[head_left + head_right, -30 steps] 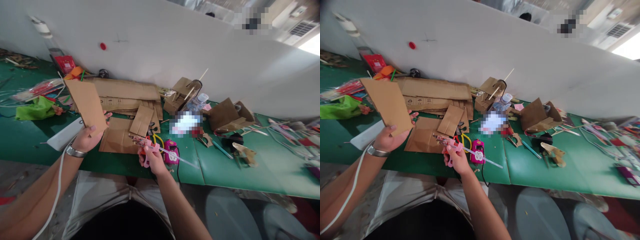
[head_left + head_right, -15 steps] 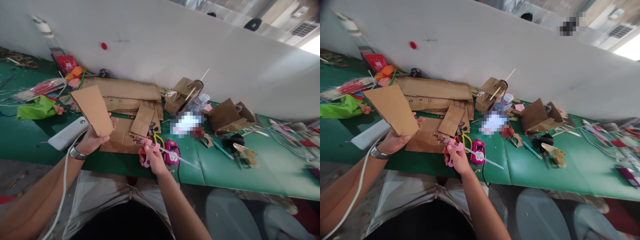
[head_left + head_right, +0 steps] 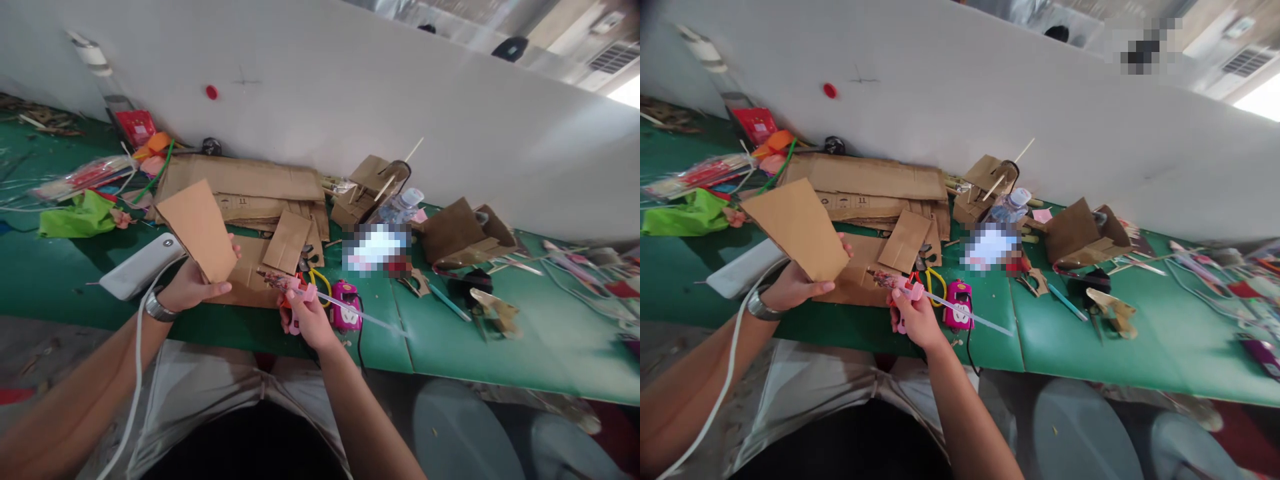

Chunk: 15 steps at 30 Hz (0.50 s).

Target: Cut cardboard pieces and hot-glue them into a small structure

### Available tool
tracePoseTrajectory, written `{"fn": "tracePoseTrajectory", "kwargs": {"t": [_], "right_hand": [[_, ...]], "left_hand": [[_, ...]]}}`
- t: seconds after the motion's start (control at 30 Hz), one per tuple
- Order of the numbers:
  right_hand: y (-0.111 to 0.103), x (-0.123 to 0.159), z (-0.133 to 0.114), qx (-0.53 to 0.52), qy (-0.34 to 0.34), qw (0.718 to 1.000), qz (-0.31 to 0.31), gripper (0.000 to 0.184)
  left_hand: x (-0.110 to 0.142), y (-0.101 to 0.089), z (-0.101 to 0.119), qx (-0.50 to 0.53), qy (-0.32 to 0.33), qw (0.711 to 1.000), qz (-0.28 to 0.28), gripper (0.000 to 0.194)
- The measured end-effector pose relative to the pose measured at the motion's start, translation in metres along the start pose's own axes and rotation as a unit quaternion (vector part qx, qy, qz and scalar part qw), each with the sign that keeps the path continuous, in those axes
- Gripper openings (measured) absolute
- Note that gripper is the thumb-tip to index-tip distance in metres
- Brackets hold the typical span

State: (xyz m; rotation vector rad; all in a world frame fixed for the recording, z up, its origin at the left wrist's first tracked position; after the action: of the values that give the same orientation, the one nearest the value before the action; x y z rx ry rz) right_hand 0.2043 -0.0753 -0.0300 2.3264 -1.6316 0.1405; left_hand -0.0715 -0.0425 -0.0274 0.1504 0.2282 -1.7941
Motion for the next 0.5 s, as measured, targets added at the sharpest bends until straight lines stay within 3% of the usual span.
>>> {"fn": "tracePoseTrajectory", "kwargs": {"t": [0.1,0.23,0.37,0.5], "right_hand": [[-0.001,0.000,-0.006,0.116,-0.003,0.993,-0.005,0.049],[-0.006,0.000,-0.011,0.226,-0.014,0.974,0.009,0.045],[-0.006,-0.001,-0.014,0.256,-0.006,0.967,0.007,0.043],[-0.003,-0.005,-0.017,0.246,-0.042,0.968,-0.003,0.042]], "left_hand": [[0.001,0.005,0.000,-0.096,0.021,0.994,-0.056,0.102],[0.000,0.011,-0.006,-0.247,0.069,0.960,-0.111,0.095],[-0.002,0.015,-0.012,-0.301,0.092,0.942,-0.112,0.092],[-0.002,0.020,-0.016,-0.317,0.113,0.937,-0.088,0.100]]}}
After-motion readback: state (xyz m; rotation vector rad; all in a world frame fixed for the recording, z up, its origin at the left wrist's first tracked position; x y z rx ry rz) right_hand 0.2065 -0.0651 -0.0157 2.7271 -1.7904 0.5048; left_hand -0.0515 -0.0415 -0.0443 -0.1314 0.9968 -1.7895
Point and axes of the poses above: each hand's wrist, its own x-axis away from the middle knuckle, its own y-axis out of the palm, z = x × y, the point moved 2 cm from there along -x, towards the middle knuckle, and after that the axes turned 1 degree about -z, right-handed, at the moved point
